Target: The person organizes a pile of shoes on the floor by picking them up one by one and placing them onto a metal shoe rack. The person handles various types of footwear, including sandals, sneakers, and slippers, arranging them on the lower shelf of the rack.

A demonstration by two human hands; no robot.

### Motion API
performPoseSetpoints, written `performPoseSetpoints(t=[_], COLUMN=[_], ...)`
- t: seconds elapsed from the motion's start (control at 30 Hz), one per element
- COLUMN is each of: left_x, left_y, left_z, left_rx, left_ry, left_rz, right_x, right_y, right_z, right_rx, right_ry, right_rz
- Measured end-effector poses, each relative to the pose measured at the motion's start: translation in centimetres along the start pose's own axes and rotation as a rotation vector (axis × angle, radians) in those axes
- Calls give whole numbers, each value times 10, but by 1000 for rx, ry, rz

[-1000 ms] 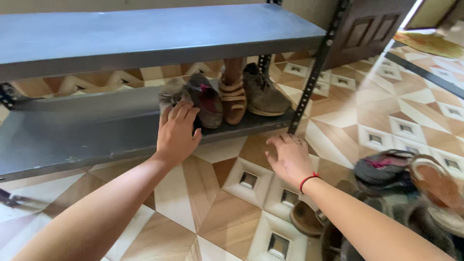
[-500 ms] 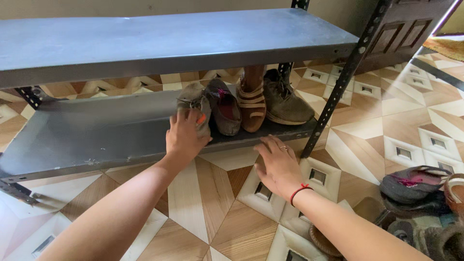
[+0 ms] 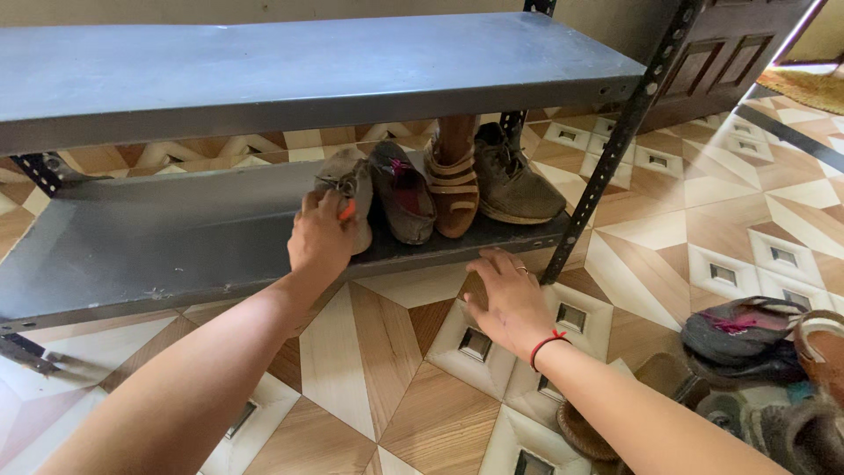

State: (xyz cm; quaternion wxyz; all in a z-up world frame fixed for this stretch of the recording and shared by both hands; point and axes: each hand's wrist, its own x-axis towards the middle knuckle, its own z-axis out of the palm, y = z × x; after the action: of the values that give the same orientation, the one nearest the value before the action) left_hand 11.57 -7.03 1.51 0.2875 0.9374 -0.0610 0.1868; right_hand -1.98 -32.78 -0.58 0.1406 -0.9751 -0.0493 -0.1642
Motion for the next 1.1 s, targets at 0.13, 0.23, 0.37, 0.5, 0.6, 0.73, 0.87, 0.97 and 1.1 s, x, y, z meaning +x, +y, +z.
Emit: performPoseSetpoints(t=[0.13, 0.23, 0.37, 0.5, 0.6, 0.73, 0.87, 0.97, 1.1], left_x=[-10, -13, -12, -14, -13, -14, -16, -17, -16], left_y=[-1, -4, -7, -12, -16, -20, -25, -28, -34], left_z=[-22, -36, -49, -60, -69, -80, -94, -104, -123], left_rx=[14, 28, 40, 35, 11, 16, 38, 30, 31], left_ry=[-17, 15, 40, 77, 133, 136, 179, 178, 112], left_rz=[10, 67, 66, 52, 103, 67, 84, 97, 53], right_x=[-1, 0, 2, 0, -1, -5, -7, -10, -12], right_y=[-1, -2, -6, -8, -10, -11, -13, -15, -16], right_z=[-1, -3, -7, -10, -13, -21, -31, -38, -46], right_rx=[19, 11, 21, 27, 31, 29, 39, 53, 60], right_ry=[30, 28, 20, 33, 44, 57, 65, 77, 92], right_rz=[-50, -54, -42, -67, -76, -97, -114, -115, -147])
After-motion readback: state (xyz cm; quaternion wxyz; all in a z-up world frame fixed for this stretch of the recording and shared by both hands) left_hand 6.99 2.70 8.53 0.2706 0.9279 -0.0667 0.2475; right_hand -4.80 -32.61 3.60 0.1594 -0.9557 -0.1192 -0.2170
